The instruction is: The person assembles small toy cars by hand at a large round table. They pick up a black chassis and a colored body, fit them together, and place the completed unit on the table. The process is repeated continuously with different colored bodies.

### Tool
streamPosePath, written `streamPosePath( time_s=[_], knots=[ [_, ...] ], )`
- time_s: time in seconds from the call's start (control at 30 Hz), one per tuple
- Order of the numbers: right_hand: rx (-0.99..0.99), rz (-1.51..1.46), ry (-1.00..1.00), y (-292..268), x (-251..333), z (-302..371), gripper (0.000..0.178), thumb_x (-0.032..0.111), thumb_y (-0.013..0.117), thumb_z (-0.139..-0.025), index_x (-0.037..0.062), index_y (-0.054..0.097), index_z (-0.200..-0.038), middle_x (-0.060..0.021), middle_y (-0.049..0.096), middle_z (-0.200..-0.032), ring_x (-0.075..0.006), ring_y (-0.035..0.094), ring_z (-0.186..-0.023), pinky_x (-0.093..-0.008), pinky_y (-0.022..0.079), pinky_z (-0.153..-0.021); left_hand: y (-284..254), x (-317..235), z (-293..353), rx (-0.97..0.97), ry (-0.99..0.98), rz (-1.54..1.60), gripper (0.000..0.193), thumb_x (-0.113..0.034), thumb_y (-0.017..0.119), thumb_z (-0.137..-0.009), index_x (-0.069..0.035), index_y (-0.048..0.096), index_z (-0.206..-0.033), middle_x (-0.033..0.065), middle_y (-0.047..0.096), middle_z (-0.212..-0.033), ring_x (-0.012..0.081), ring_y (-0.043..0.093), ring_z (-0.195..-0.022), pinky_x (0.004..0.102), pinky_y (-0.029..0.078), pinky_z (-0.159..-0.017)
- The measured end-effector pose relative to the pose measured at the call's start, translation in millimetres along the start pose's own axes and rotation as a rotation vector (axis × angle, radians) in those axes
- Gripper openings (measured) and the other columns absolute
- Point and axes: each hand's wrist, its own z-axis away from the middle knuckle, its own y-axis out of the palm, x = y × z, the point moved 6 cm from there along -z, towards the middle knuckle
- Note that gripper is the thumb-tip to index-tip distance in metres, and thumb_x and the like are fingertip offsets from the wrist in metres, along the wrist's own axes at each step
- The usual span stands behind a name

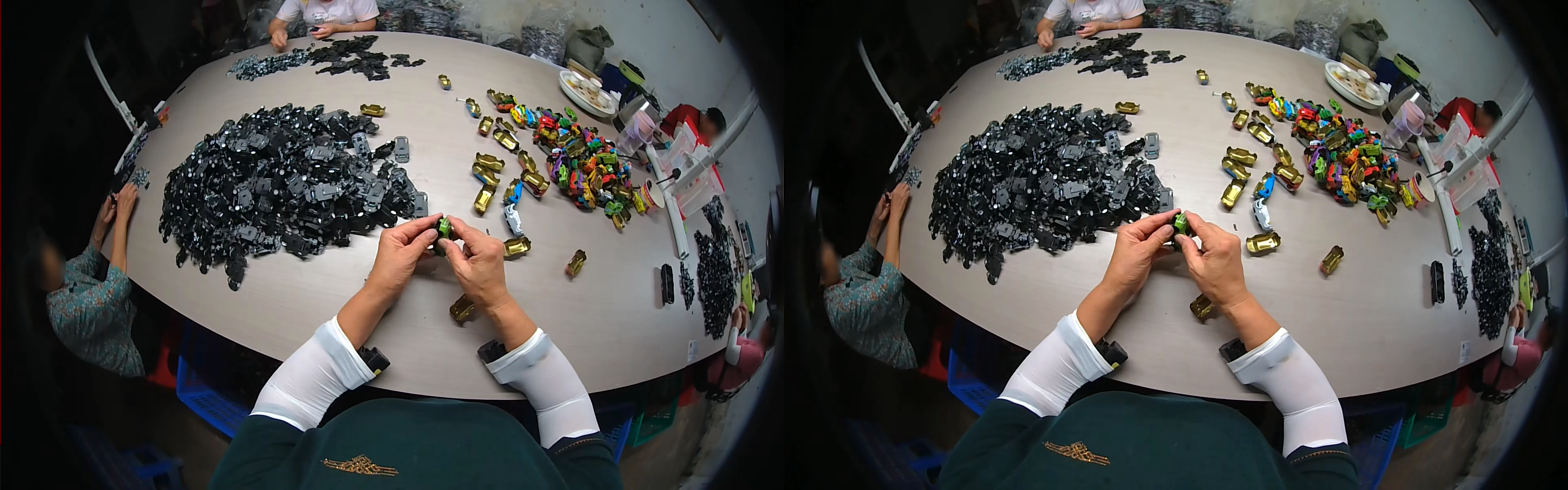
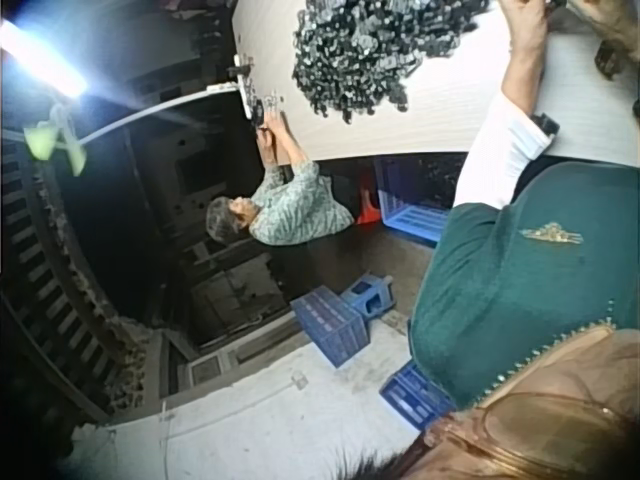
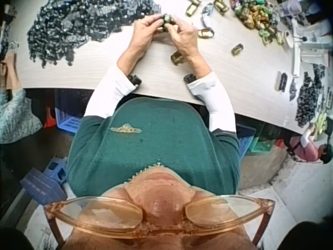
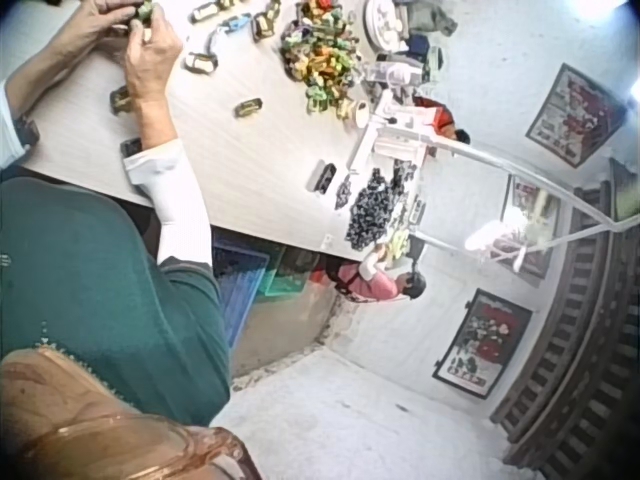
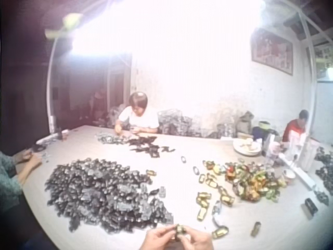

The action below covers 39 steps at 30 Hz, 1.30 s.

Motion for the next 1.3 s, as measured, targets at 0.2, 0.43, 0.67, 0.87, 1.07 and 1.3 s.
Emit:
streamPosePath(
  time_s=[0.2,0.43,0.67,0.87,1.07,1.3],
  knots=[
    [0.019,0.065,-0.078,6,-5,0,0.034,0.004,0.066,-0.082,-0.0015,0.063,-0.115,-0.0179,0.064,-0.076,-0.0284,0.062,-0.059,-0.0349,0.048,-0.056,-2,3,-3,0.022,0.118,-0.056,0.030,-0.004,0.060,-0.092,-0.002,0.063,-0.121,0.0041,0.068,-0.105,0.0070,0.063,-0.089,0.0202,0.053,-0.076],
    [0.067,-0.268,0.236,6,-28,-2,0.036,0.012,0.071,-0.083,-0.0014,0.061,-0.116,-0.0061,0.065,-0.072,-0.0137,0.057,-0.057,-0.0292,0.045,-0.053,-3,0,-3,-0.101,-0.055,0.158,0.032,-0.004,0.067,-0.087,0.000,0.060,-0.118,0.0037,0.066,-0.095,0.0086,0.062,-0.079,0.0212,0.051,-0.068],
    [0.141,-0.957,0.882,9,-65,7,0.015,0.016,0.061,-0.092,0.0028,0.060,-0.101,-0.0046,0.060,-0.084,-0.0132,0.056,-0.068,-0.0253,0.048,-0.056,-3,-10,2,-0.060,-0.216,0.166,0.018,-0.009,0.066,-0.089,-0.002,0.060,-0.105,0.0045,0.064,-0.094,0.0147,0.064,-0.078,0.0294,0.057,-0.070],
    [0.219,-0.916,0.838,7,-51,8,0.013,0.010,0.053,-0.096,0.0018,0.059,-0.104,-0.0048,0.061,-0.083,-0.0129,0.057,-0.066,-0.0263,0.052,-0.058,-6,4,-2,0.021,-0.235,0.219,0.034,-0.014,0.064,-0.092,-0.007,0.058,-0.125,0.0007,0.064,-0.094,0.0066,0.056,-0.077,0.0211,0.046,-0.066],
    [0.327,-0.785,0.690,9,-39,4,0.016,0.012,0.052,-0.096,0.0027,0.060,-0.106,0.0009,0.059,-0.073,-0.0056,0.051,-0.056,-0.0187,0.042,-0.047,-11,10,-2,-0.025,-0.277,0.158,0.018,-0.014,0.062,-0.093,-0.008,0.061,-0.110,0.0014,0.064,-0.090,0.0076,0.056,-0.068,0.0205,0.044,-0.056],
    [0.393,-0.877,0.750,11,-40,8,0.015,0.017,0.057,-0.095,0.0036,0.060,-0.101,0.0021,0.058,-0.066,-0.0033,0.048,-0.051,-0.0167,0.035,-0.041,-1,6,3,0.078,-0.336,0.083,0.018,-0.018,0.066,-0.091,-0.012,0.054,-0.103,0.0004,0.059,-0.080,0.0054,0.049,-0.055,0.0169,0.034,-0.042]
  ],
)
